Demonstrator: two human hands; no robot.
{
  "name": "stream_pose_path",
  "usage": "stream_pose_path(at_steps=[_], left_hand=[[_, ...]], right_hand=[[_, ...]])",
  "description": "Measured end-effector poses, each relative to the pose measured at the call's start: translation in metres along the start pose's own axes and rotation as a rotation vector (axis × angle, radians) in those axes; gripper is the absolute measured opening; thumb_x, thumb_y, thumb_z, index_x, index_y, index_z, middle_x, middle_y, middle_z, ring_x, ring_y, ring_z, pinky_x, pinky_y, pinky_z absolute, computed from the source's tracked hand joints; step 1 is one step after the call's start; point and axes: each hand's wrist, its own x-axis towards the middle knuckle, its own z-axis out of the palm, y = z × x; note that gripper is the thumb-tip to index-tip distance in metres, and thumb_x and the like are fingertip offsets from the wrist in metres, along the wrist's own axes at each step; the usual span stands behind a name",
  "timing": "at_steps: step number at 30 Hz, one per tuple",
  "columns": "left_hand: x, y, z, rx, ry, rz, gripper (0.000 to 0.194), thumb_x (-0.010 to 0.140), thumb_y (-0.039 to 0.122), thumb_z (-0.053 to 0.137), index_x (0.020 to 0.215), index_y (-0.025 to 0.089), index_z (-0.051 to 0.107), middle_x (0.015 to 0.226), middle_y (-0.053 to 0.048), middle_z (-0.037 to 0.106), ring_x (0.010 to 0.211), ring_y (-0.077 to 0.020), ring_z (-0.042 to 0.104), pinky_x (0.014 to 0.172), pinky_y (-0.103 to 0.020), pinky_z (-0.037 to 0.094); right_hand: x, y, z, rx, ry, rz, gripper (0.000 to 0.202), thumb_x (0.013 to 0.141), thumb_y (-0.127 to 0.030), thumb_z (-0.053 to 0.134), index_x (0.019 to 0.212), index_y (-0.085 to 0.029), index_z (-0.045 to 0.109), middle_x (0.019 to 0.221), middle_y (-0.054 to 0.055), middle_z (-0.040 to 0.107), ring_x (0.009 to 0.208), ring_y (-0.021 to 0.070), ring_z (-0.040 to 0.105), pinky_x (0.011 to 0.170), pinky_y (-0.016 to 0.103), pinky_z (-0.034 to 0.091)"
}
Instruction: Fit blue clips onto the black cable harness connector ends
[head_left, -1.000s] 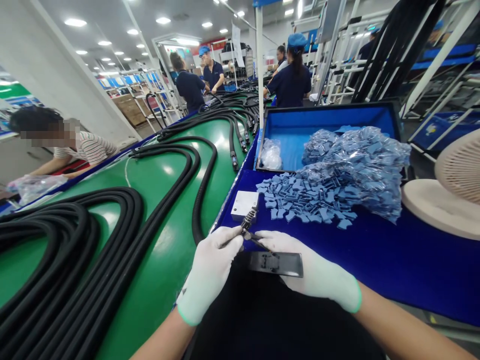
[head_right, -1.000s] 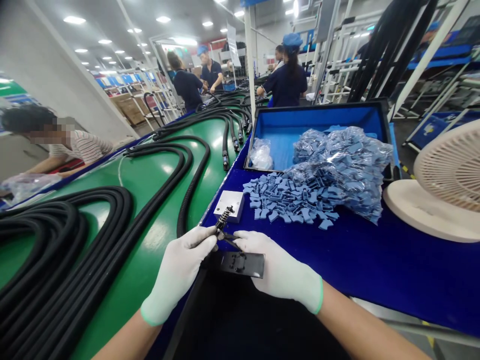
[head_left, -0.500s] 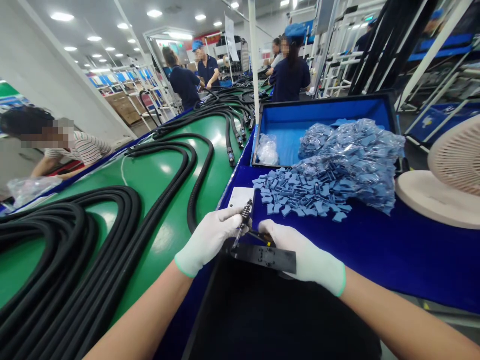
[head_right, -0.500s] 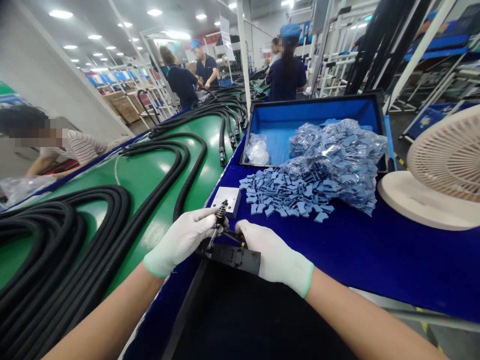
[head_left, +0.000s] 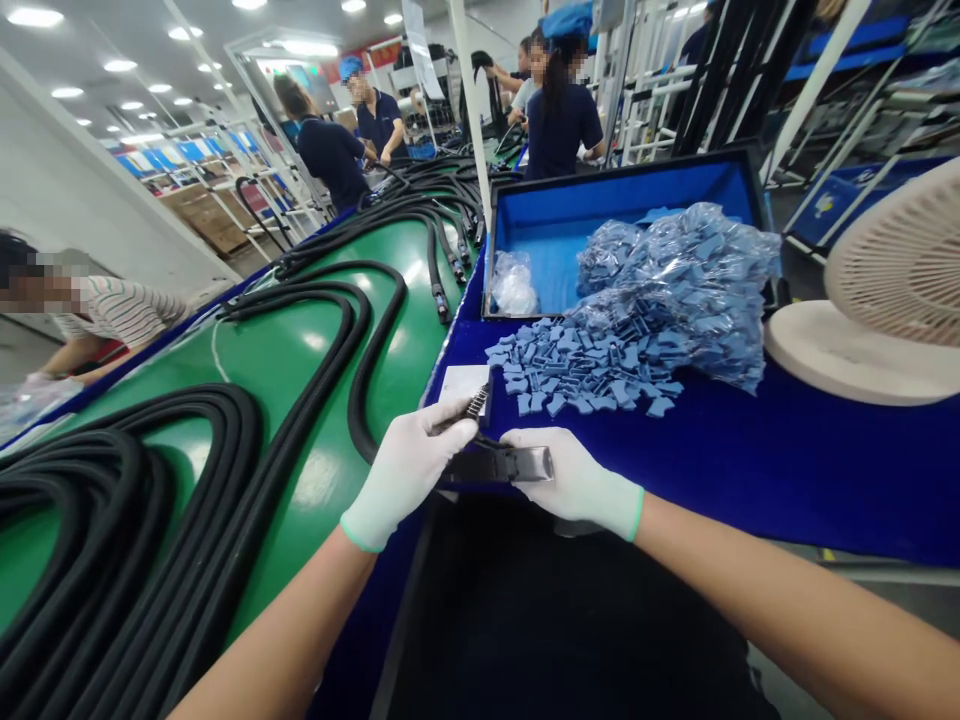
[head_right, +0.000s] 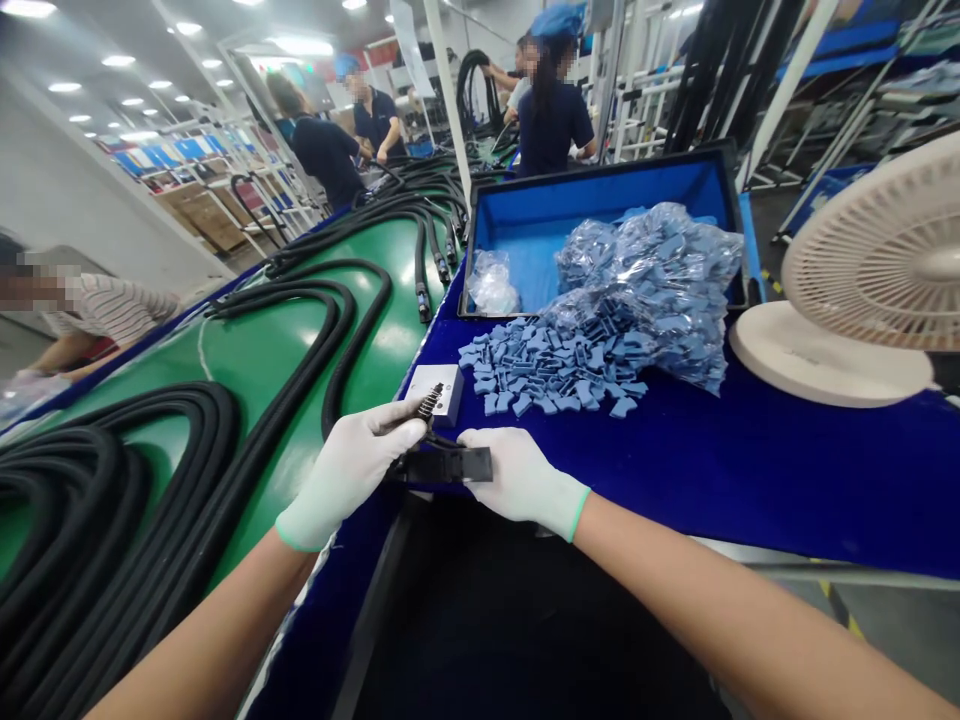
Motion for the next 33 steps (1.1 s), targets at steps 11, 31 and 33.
stream_pose_path(at_steps=[11, 31, 33], left_hand=[[0.0, 0.002, 0.008, -0.243, -0.071, -0.015, 0.042, 0.097, 0.04, 0.062, 0.131, 0.018, 0.071, 0.108, -0.007, 0.076, 0.092, -0.0237, 0.069, 0.081, -0.031, 0.054], [-0.022, 0.005, 0.03, 0.227, -0.23, 0.586, 0.027, 0.094, 0.013, 0.062, 0.115, 0.025, 0.073, 0.092, -0.002, 0.057, 0.081, -0.0168, 0.056, 0.072, -0.031, 0.045], [-0.017, 0.004, 0.03, 0.103, -0.224, 0.415, 0.05, 0.085, 0.012, 0.074, 0.131, 0.029, 0.066, 0.096, 0.0, 0.06, 0.087, -0.017, 0.059, 0.078, -0.031, 0.048]], right_hand=[[-0.038, -0.006, -0.024, -0.071, 0.104, 0.046, 0.063, 0.079, -0.018, 0.077, 0.138, -0.021, 0.057, 0.128, 0.012, 0.066, 0.115, 0.0312, 0.061, 0.1, 0.047, 0.049], [-0.028, -0.016, -0.019, 0.724, 0.062, 0.165, 0.052, 0.066, -0.007, 0.081, 0.112, -0.021, 0.061, 0.104, 0.001, 0.066, 0.09, 0.0184, 0.064, 0.076, 0.031, 0.053], [-0.029, -0.018, -0.021, 0.721, 0.073, 0.176, 0.044, 0.067, -0.007, 0.081, 0.105, -0.02, 0.063, 0.097, 0.0, 0.067, 0.085, 0.0174, 0.063, 0.072, 0.029, 0.051]])
